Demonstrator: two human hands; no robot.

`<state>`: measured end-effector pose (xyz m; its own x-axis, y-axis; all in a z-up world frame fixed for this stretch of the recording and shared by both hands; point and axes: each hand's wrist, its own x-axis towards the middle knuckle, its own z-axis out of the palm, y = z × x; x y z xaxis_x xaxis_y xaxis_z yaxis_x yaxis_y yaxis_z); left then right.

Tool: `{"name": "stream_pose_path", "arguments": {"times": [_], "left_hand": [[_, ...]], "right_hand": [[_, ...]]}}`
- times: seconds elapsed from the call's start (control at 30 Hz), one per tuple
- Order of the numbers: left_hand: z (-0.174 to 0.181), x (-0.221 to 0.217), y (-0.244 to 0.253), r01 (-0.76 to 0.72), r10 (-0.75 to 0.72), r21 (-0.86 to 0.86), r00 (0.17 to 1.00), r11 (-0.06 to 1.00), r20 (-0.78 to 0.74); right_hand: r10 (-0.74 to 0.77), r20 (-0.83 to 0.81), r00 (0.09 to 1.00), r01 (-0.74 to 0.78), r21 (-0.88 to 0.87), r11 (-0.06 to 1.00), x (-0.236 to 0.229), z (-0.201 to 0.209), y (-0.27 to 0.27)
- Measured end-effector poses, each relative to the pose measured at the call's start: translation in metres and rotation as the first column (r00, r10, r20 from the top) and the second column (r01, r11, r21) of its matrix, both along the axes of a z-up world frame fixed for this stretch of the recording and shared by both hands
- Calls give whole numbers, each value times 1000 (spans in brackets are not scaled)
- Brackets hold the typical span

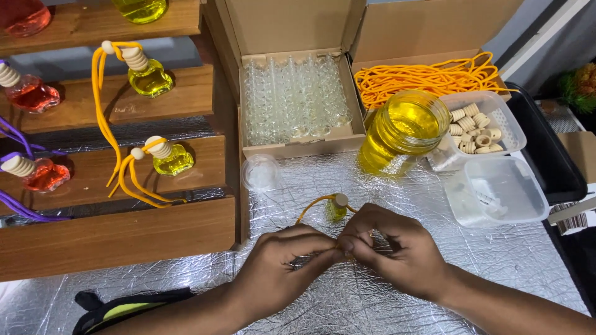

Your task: Assembling small perfume bottles by threading a cord through a wooden cap and attaching it to the bottle.

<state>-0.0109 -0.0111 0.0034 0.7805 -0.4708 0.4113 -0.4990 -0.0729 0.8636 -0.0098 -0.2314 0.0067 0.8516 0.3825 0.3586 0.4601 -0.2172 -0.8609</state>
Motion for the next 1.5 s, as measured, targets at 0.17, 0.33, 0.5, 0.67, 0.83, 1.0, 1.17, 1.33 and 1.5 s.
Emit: {"name": "stream_pose_path", "arguments": {"times": [0.17, 0.33, 0.5, 0.67, 0.83, 1.0, 1.17, 1.33, 1.5], "left_hand": [[-2, 3, 2, -17, 27, 58, 983, 998, -181], [-1, 3, 3, -37, 60, 82, 957, 996, -284], [-5, 3, 4, -44, 68, 92, 959, 995, -275], [-5, 3, 3, -18, 20, 72, 1000, 997, -19], [-5, 2, 0, -44, 42, 47, 998, 998, 46], [-2, 5, 1, -2, -5, 48, 990, 999, 141], [-2, 5, 1, 15, -24, 60, 989, 998, 147], [-4, 5, 0, 12, -20, 50, 985, 999, 173], [-2, 4, 1, 31, -39, 48, 984, 998, 176]], "right_hand": [[6, 204, 979, 10, -75, 997, 0, 0, 0], [11, 323, 946, 26, -112, 993, 0, 2, 0], [99, 373, 923, -25, -197, 980, 0, 3, 1], [47, 302, 952, 8, -180, 984, 0, -8, -1], [75, 257, 964, -31, -172, 985, -2, -5, -1], [54, 243, 969, -5, -201, 980, -2, -7, -3], [30, 258, 966, 31, -232, 972, -2, -2, -4], [73, 369, 927, 16, -231, 973, 0, -1, -3], [101, 447, 889, 32, -280, 960, 2, 1, -4]]}}
